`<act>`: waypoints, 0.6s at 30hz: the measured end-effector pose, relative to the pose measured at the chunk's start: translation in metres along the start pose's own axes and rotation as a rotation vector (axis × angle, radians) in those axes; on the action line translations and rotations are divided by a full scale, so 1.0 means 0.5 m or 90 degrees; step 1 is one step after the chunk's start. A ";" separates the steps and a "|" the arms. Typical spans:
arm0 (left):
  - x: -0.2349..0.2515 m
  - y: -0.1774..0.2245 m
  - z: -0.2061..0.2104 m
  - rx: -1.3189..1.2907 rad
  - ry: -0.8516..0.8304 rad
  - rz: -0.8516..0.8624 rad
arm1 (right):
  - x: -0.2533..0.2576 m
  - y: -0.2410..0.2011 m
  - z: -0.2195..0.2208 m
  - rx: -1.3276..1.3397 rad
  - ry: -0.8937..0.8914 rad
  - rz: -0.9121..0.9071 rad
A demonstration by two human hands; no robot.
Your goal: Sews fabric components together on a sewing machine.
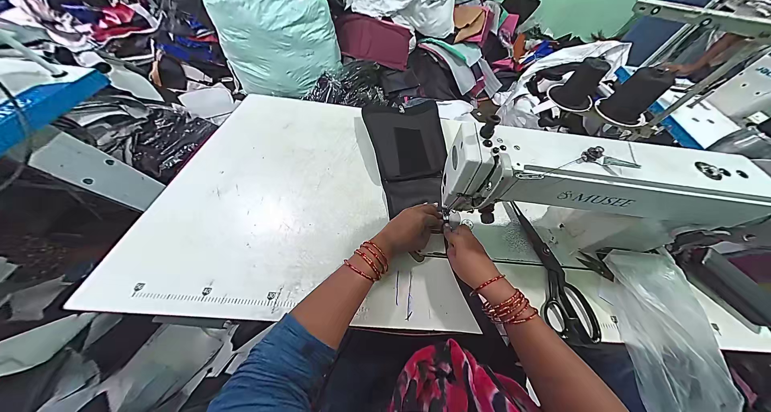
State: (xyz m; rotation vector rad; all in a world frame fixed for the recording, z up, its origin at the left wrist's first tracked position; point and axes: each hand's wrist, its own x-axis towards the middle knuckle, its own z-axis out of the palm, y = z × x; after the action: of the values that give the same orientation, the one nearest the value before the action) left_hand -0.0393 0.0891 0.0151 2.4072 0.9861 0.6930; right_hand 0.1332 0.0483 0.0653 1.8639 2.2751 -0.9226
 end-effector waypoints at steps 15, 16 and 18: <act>0.009 0.018 0.003 0.055 -0.053 -0.067 | 0.004 -0.002 0.004 0.019 0.042 -0.003; 0.007 0.028 -0.002 0.068 -0.074 -0.085 | -0.003 -0.002 0.007 0.031 0.050 0.000; -0.001 0.041 -0.002 0.092 -0.090 -0.095 | -0.013 0.001 0.019 0.047 0.076 0.003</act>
State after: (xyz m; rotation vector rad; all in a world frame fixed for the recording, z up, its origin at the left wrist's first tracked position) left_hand -0.0300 0.0756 0.0275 2.4348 1.1768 0.4051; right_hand 0.1322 0.0378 0.0599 2.0052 2.3319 -0.9307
